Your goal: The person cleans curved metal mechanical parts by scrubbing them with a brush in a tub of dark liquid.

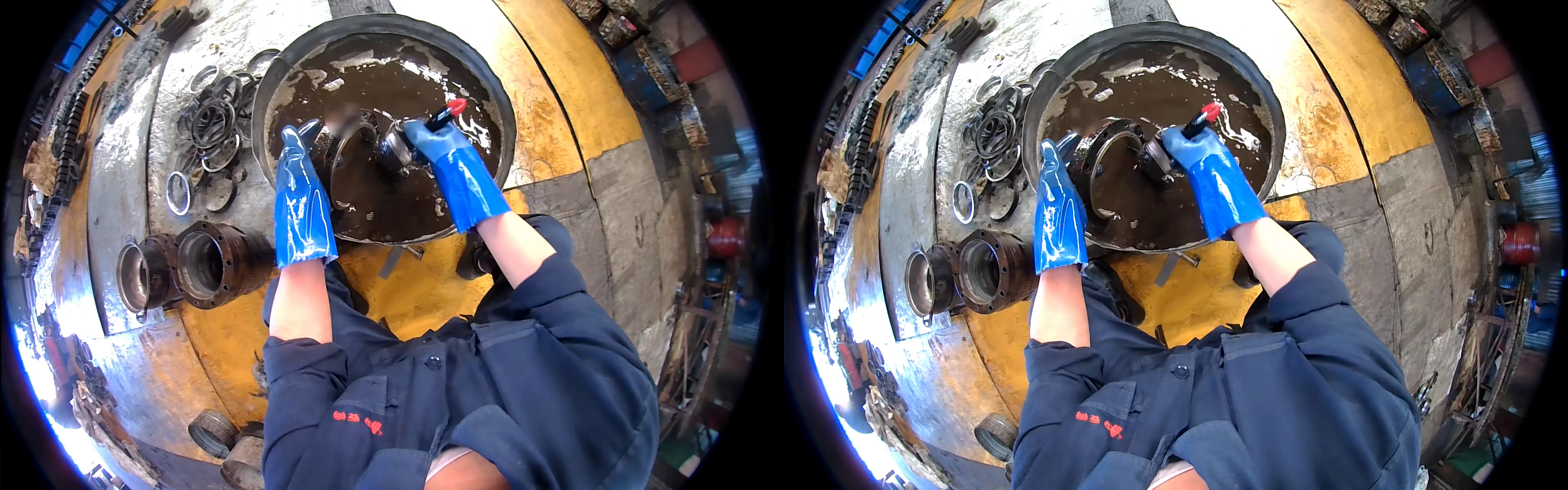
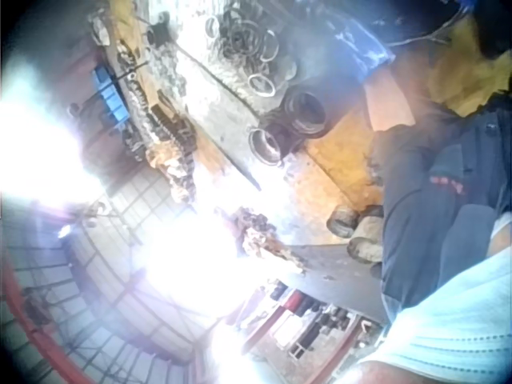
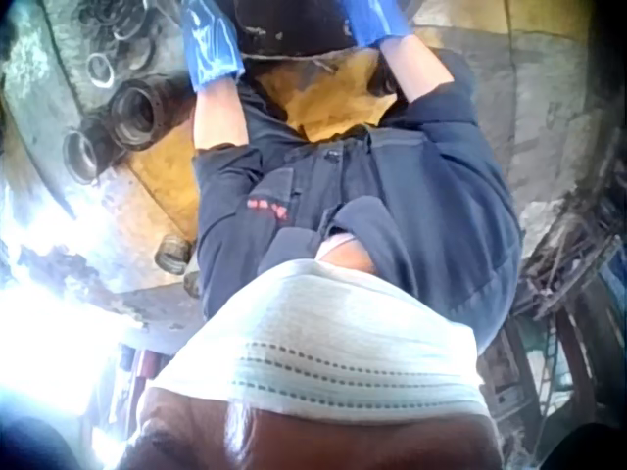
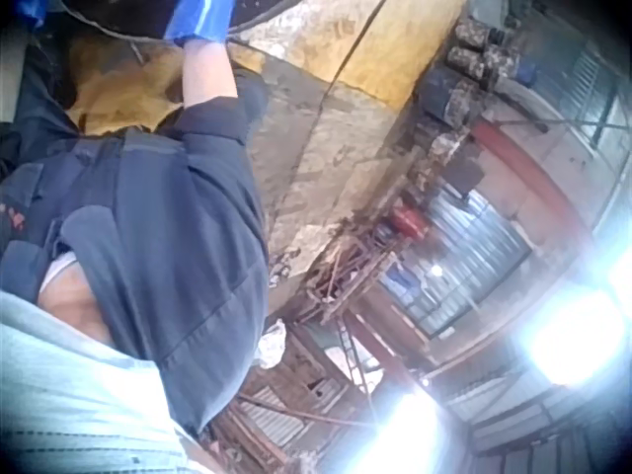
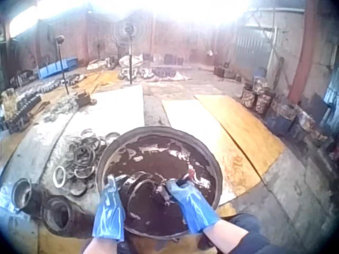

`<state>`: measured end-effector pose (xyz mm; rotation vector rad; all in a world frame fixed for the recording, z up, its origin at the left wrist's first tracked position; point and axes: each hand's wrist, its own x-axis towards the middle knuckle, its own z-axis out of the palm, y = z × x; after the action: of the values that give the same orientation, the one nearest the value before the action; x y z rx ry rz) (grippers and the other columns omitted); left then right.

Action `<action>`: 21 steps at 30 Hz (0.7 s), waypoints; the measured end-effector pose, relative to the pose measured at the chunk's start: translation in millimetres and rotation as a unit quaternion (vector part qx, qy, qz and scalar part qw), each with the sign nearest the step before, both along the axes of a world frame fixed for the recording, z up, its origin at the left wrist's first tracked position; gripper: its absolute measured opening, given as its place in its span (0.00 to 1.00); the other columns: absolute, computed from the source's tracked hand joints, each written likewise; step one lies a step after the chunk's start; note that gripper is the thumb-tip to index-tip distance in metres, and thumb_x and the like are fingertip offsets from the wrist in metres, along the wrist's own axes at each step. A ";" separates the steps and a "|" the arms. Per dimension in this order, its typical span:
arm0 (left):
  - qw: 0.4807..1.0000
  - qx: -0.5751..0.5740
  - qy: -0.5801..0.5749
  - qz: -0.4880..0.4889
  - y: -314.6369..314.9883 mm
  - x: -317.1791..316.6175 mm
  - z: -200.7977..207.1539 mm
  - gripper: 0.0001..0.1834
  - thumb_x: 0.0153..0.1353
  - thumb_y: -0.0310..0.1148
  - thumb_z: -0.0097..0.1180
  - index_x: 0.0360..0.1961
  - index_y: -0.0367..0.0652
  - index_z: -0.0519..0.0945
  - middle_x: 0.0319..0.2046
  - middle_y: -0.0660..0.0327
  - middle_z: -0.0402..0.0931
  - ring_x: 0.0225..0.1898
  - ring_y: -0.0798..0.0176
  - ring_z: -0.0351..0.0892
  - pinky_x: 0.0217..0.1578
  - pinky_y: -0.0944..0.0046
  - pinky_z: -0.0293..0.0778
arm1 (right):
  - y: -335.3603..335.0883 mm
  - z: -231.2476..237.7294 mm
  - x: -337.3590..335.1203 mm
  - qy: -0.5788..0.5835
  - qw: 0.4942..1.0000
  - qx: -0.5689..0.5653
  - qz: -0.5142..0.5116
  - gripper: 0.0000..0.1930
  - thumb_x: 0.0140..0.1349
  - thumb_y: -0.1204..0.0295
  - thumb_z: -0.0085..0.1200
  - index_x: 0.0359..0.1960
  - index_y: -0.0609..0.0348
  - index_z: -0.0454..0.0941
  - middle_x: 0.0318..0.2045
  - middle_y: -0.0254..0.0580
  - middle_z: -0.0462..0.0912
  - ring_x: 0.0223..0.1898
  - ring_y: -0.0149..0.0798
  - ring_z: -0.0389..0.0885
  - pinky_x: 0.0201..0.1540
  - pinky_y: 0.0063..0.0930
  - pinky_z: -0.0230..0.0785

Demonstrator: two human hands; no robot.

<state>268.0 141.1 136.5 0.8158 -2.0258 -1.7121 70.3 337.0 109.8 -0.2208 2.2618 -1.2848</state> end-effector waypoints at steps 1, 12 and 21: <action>1.000 -0.006 -0.004 0.005 -4.8 5.4 -1.2 0.44 0.78 0.67 0.38 0.68 0.36 0.78 0.59 0.44 0.83 0.59 0.50 0.83 0.66 0.50 0.73 | -4.6 15.5 6.9 0.000 0.999 -0.043 -0.004 0.18 0.68 0.55 0.60 0.37 0.58 0.88 0.26 0.31 0.85 0.29 0.27 0.79 0.35 0.28 0.72; 0.999 -0.012 0.018 -0.032 1.9 -14.0 -7.9 0.43 0.76 0.66 0.42 0.69 0.36 0.77 0.60 0.44 0.83 0.60 0.49 0.82 0.66 0.51 0.72 | -83.7 76.2 34.1 0.284 0.919 -0.067 0.265 0.14 0.69 0.61 0.57 0.33 0.59 0.83 0.27 0.52 0.86 0.31 0.49 0.88 0.37 0.43 0.79; 0.999 -0.026 0.008 -0.046 7.5 -6.5 -12.6 0.42 0.75 0.65 0.45 0.69 0.35 0.77 0.60 0.44 0.82 0.61 0.49 0.82 0.67 0.51 0.72 | -79.8 66.6 -78.3 0.065 0.995 0.051 0.054 0.23 0.64 0.52 0.58 0.45 0.60 0.89 0.37 0.49 0.91 0.39 0.46 0.90 0.45 0.37 0.78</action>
<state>261.4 148.6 123.9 0.6991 -2.1184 -1.7009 -8.0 257.3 176.4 -0.3956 2.3809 -1.1259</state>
